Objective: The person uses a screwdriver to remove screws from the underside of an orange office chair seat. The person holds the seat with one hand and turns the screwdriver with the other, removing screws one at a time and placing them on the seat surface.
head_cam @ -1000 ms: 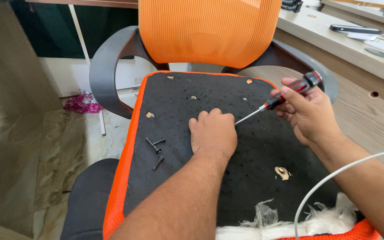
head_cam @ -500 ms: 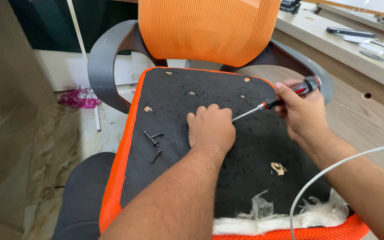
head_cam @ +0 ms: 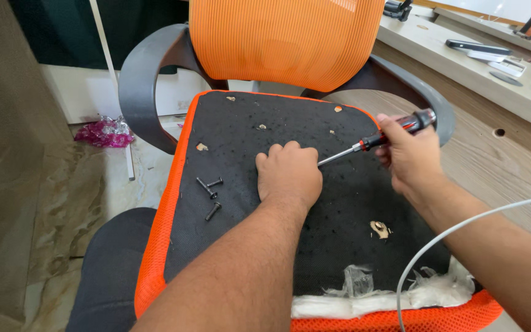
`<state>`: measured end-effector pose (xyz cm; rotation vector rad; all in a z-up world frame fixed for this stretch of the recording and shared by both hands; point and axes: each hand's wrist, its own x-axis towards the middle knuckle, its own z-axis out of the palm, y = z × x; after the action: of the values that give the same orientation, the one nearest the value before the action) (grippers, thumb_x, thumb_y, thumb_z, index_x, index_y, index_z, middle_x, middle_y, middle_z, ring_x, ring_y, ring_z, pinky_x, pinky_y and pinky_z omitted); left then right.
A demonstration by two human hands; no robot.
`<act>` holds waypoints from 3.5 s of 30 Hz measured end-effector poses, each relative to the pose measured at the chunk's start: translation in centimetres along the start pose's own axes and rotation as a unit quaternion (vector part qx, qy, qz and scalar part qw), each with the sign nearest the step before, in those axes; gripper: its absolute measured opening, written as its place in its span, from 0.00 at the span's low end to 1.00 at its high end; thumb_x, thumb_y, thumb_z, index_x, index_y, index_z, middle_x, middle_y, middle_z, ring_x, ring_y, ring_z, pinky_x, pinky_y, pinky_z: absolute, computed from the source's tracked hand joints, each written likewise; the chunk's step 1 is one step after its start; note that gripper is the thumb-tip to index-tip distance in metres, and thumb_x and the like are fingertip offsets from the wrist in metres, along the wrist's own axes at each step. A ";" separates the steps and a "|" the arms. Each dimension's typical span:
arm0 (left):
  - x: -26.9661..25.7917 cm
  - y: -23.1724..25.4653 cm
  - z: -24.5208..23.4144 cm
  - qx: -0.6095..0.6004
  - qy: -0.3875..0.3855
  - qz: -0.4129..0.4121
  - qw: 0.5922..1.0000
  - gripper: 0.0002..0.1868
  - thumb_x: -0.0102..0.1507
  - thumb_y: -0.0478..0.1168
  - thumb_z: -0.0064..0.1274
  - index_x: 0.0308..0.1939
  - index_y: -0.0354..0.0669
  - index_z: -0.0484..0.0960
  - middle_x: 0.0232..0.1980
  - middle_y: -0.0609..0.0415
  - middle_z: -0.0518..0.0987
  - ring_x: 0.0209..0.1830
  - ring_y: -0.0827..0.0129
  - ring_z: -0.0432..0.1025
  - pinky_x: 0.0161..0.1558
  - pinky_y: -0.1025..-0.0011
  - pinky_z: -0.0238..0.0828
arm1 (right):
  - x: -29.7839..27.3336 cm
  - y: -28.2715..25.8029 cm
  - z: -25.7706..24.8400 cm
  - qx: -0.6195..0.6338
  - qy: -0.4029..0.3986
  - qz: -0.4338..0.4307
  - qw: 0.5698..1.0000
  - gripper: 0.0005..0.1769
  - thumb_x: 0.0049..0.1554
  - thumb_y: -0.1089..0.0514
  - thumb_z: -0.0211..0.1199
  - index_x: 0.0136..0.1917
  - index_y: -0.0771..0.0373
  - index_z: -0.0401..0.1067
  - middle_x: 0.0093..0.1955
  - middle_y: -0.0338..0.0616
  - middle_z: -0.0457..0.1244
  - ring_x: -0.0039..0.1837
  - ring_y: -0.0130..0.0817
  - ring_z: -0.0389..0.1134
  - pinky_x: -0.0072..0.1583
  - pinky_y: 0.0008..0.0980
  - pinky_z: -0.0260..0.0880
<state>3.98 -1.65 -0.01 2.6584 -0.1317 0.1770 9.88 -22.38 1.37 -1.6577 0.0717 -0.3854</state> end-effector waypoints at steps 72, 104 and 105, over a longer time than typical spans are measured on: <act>-9.2 -5.7 -6.9 0.089 -0.101 0.164 0.977 0.30 0.63 0.60 0.48 0.66 0.55 0.74 0.71 0.58 0.72 0.78 0.62 0.59 0.77 0.51 0.47 | -10.0 -6.8 4.8 0.003 -0.235 -0.045 0.971 0.15 0.58 0.53 0.62 0.57 0.57 0.66 0.46 0.46 0.70 0.45 0.33 0.73 0.42 0.33 0.71; -6.6 -6.8 -5.1 0.092 -0.140 0.134 0.977 0.44 0.63 0.69 0.45 0.77 0.52 0.56 0.83 0.44 0.46 0.84 0.47 0.38 0.78 0.56 0.36 | -10.3 -6.2 5.7 -0.020 -0.224 -0.041 0.974 0.17 0.57 0.52 0.63 0.58 0.57 0.66 0.46 0.46 0.70 0.46 0.32 0.72 0.43 0.33 0.72; -6.4 -6.7 -5.0 0.090 -0.136 0.129 0.978 0.46 0.63 0.69 0.46 0.78 0.52 0.55 0.83 0.44 0.45 0.83 0.46 0.38 0.78 0.55 0.37 | -10.1 -6.1 5.6 -0.012 -0.227 -0.041 0.973 0.17 0.57 0.52 0.63 0.58 0.57 0.65 0.46 0.46 0.70 0.46 0.32 0.72 0.43 0.33 0.72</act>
<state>-2.01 6.96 0.46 2.8260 -0.5775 -0.0986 0.91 -13.51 4.79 -1.7400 -0.3350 -0.0588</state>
